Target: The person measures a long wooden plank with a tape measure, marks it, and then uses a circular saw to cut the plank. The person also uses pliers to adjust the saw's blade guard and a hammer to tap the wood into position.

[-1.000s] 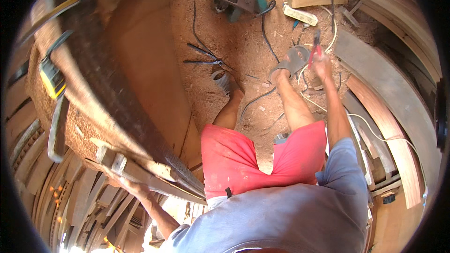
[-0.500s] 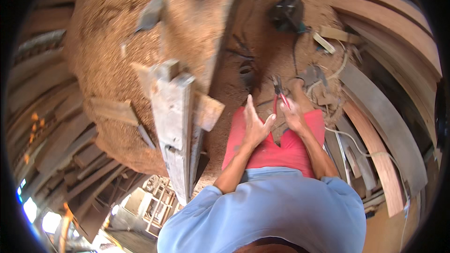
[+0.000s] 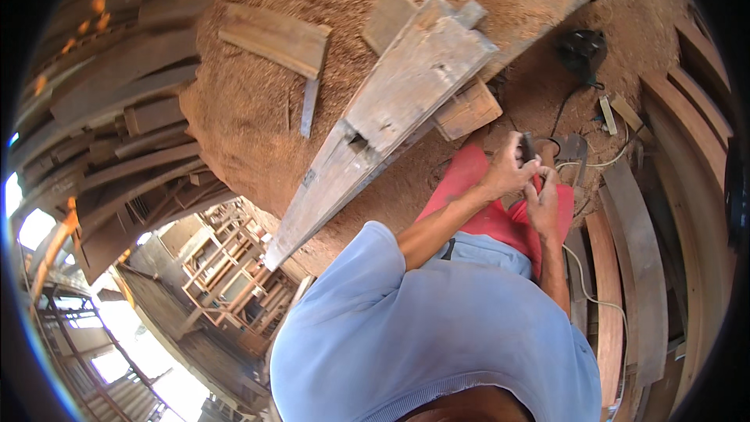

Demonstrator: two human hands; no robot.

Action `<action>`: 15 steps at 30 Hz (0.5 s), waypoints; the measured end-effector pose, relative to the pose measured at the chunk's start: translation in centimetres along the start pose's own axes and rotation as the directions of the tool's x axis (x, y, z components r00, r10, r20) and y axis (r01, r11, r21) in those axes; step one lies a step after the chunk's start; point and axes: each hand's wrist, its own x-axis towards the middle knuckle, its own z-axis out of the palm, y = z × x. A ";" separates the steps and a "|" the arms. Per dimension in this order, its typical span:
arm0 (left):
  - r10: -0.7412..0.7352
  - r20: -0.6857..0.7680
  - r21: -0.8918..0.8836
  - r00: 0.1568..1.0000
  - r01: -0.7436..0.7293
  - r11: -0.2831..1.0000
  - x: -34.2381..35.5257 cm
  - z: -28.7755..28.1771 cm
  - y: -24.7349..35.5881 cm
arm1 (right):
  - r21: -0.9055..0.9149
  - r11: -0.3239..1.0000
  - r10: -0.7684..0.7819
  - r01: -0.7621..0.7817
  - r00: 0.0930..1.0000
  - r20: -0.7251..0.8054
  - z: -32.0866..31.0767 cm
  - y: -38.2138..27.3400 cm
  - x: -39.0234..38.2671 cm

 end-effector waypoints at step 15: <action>0.517 -0.525 0.798 0.676 0.180 0.575 -12.4 -22.7 4.5 | -0.667 0.564 -0.566 0.487 0.816 0.117 7.4 -21.7 11.3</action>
